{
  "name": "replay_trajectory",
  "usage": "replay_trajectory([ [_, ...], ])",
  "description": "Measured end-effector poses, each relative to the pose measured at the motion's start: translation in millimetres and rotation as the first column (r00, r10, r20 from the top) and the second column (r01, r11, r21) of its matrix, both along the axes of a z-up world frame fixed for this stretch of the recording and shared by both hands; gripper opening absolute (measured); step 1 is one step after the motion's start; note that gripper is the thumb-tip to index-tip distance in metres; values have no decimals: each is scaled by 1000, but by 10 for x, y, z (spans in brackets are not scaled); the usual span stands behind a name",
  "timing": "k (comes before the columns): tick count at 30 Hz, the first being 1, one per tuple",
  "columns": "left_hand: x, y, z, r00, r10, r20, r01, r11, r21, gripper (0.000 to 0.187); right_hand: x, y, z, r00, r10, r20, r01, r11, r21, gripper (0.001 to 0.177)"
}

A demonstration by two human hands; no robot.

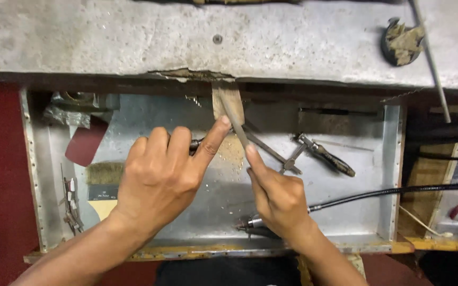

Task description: The person is using a hand file to shape and smooth a small metal piece held in pliers at a jeweler's workbench.

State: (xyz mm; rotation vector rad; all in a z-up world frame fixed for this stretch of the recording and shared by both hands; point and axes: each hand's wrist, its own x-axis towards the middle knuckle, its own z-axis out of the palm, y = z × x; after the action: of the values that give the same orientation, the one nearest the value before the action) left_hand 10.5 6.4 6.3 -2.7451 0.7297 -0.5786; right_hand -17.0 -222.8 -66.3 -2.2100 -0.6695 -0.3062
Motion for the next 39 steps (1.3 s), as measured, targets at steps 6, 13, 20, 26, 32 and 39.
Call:
replay_trajectory([
  [6,-9,12,-39,1000,-4,1,4,1000,20,68,-319,-267,-204,996,-37,-75,44,995,94,47],
  [13,-15,27,-83,999,-4,41,3,1000,19,69,-47,-71,-116,1000,24,-7,-23,998,57,54],
  [20,-42,42,-144,999,-28,32,27,998,49,69,-109,-105,-84,1000,0,-16,1,999,45,47],
  [26,21,38,-130,997,-32,63,31,999,25,66,-168,-261,-191,1000,16,-7,-16,998,60,48],
  [32,-28,23,-204,998,-9,54,11,1000,-25,65,32,-85,125,999,47,-19,-47,999,17,50],
  [39,-12,21,87,731,-112,-673,-370,764,-528,56,-110,-215,43,932,-30,-362,123,964,237,38],
])
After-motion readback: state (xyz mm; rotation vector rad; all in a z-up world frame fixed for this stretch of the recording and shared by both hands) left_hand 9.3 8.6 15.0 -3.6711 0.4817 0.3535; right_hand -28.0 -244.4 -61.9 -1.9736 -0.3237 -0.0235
